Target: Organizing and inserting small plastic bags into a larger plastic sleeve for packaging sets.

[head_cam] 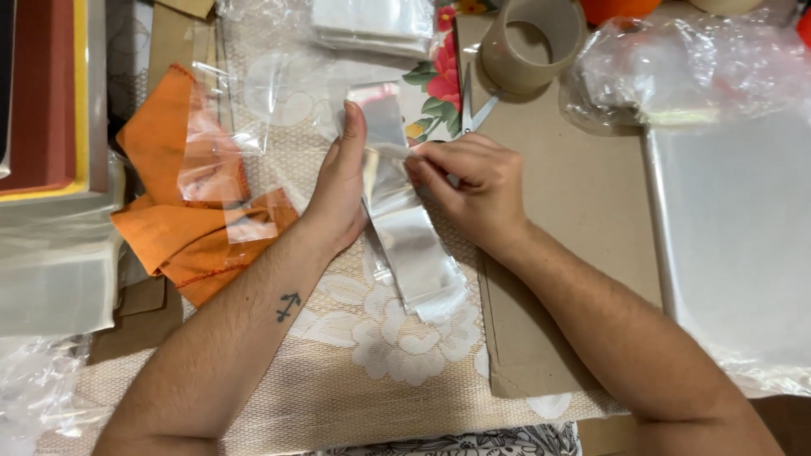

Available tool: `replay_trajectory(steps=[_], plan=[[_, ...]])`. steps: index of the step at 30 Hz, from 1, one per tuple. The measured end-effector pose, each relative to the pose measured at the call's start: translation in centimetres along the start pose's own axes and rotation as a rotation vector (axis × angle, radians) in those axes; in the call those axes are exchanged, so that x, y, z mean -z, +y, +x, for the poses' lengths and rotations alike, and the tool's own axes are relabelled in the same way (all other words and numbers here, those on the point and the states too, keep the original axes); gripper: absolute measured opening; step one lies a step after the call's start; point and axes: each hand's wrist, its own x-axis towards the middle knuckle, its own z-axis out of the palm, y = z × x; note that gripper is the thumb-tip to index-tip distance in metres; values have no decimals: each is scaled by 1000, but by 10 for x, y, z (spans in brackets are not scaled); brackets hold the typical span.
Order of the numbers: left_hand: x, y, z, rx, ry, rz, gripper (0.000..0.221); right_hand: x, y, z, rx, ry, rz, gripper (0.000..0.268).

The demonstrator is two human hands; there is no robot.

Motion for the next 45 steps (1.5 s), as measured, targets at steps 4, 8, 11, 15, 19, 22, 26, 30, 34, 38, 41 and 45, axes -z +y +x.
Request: replay_trajectory(steps=[4, 8, 11, 15, 19, 22, 26, 30, 34, 38, 41, 45], plan=[[17, -20, 18, 26, 12, -51, 48, -2, 0, -2, 49, 12, -81, 12], [14, -20, 14, 74, 128, -96, 38, 3, -6, 3, 253, -33, -284, 10], [-4, -3, -1, 45, 96, -63, 35, 7, -8, 4, 362, -76, -379, 8], [10, -17, 11, 42, 81, -82, 34, 12, -7, 7, 426, -125, -402, 14], [-3, 4, -4, 15, 15, -21, 54, 22, -10, 16, 313, -103, -400, 12], [0, 0, -2, 12, -102, -47, 62, 47, -24, 24, 22, -41, -281, 12], [5, -7, 5, -30, -120, 4, 31, 91, 4, 6, -709, 218, 76, 9], [10, -11, 7, -19, -137, -60, 25, 110, 51, -36, -1018, 295, 61, 11], [6, -6, 2, -27, -138, -39, 25, 119, 51, -50, -1037, 239, -147, 8], [7, -8, 5, -55, -150, -25, 22, 123, 25, -44, -696, -6, -733, 20], [2, -3, 3, -122, -187, -17, 23, 114, 5, -39, -379, -54, -918, 35], [-16, 17, -12, -243, -314, 74, 26, 67, -32, -20, -634, -73, 52, 54]])
